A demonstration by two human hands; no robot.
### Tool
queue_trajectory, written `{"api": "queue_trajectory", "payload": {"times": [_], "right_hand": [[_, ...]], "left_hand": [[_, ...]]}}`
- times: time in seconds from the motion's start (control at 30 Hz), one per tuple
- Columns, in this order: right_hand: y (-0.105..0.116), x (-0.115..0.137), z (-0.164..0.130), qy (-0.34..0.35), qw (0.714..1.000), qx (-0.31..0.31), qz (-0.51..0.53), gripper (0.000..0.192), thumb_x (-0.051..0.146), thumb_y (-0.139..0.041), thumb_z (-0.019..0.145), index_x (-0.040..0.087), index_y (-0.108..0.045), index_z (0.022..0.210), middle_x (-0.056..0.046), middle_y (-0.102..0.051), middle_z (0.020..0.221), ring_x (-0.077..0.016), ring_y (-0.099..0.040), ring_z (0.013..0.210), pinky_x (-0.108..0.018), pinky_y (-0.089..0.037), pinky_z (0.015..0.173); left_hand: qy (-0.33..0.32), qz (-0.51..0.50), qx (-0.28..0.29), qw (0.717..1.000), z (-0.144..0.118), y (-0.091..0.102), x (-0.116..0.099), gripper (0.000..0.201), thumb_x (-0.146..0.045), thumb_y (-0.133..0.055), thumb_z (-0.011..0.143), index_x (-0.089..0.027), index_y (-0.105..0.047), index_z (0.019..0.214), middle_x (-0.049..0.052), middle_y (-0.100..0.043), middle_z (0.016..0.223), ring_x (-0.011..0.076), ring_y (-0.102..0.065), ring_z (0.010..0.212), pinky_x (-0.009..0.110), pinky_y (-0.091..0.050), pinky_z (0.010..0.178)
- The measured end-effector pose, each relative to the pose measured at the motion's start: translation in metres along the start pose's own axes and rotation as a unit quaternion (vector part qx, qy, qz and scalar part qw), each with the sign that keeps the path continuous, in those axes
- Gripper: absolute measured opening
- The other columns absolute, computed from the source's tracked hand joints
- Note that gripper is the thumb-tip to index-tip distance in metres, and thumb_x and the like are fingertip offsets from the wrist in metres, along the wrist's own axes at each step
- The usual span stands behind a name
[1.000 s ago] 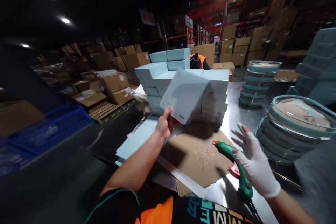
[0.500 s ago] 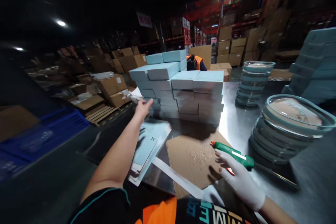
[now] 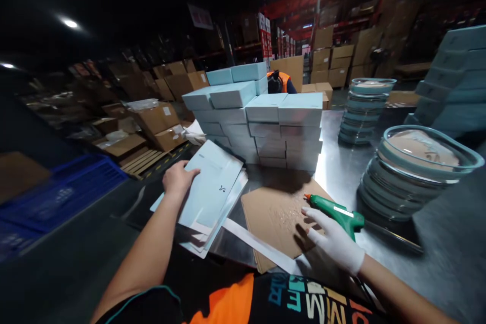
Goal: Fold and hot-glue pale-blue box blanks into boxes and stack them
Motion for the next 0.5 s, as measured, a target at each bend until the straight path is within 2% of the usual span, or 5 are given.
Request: {"api": "queue_trajectory", "payload": {"times": [0.07, 0.17, 0.33, 0.4, 0.5], "right_hand": [[0.0, 0.006, 0.009, 0.006, 1.0, -0.008, 0.011, 0.059, 0.056, -0.069, 0.096, 0.021, -0.074, 0.143, -0.02, -0.077, 0.144, -0.0395, -0.077, 0.128, -0.064, -0.062, 0.113], [-0.007, 0.02, 0.027, 0.009, 0.996, -0.018, 0.088, 0.091, 0.074, -0.072, 0.091, 0.02, -0.056, 0.163, -0.025, -0.062, 0.163, -0.0414, -0.064, 0.149, -0.066, -0.049, 0.126], [-0.017, 0.031, 0.05, -0.046, 0.958, -0.074, 0.272, 0.117, 0.085, -0.078, 0.081, 0.023, -0.039, 0.172, -0.026, -0.058, 0.166, -0.0378, -0.06, 0.154, -0.061, -0.049, 0.126], [-0.013, 0.029, 0.052, -0.059, 0.953, -0.109, 0.276, 0.114, 0.083, -0.08, 0.08, 0.021, -0.042, 0.169, -0.025, -0.067, 0.154, -0.0378, -0.067, 0.144, -0.062, -0.051, 0.124], [-0.001, 0.028, 0.052, -0.054, 0.964, -0.167, 0.199, 0.111, 0.079, -0.08, 0.08, 0.018, -0.044, 0.166, -0.025, -0.065, 0.155, -0.0398, -0.064, 0.147, -0.065, -0.048, 0.125]], "left_hand": [[0.009, -0.179, 0.033, 0.983, -0.011, 0.017, -0.015, 0.059, -0.056, -0.091, 0.069, -0.014, -0.081, 0.109, 0.02, -0.084, 0.11, 0.0412, -0.078, 0.1, 0.046, -0.062, 0.084], [-0.01, -0.421, 0.169, 0.891, -0.058, 0.022, -0.054, 0.061, -0.061, -0.1, 0.053, -0.014, -0.082, 0.088, 0.014, -0.083, 0.086, 0.0327, -0.076, 0.074, 0.042, -0.062, 0.069], [-0.122, -0.545, 0.363, 0.746, -0.156, -0.011, -0.121, 0.067, -0.065, -0.102, 0.058, -0.017, -0.087, 0.103, 0.016, -0.085, 0.103, 0.0383, -0.08, 0.103, 0.046, -0.067, 0.092], [-0.13, -0.541, 0.375, 0.742, -0.174, -0.026, -0.135, 0.063, -0.068, -0.1, 0.061, -0.018, -0.087, 0.097, 0.014, -0.085, 0.099, 0.0362, -0.08, 0.101, 0.045, -0.067, 0.092], [-0.098, -0.542, 0.296, 0.78, -0.176, -0.034, -0.14, 0.063, -0.075, -0.097, 0.061, -0.017, -0.082, 0.079, 0.01, -0.081, 0.081, 0.0298, -0.077, 0.084, 0.04, -0.066, 0.081]]}}
Point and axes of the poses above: each hand's wrist, its own z-axis towards the middle knuckle, its own y-axis out of the back of the hand, x = y × z, the point moved 2 cm from there along z, towards the middle knuckle
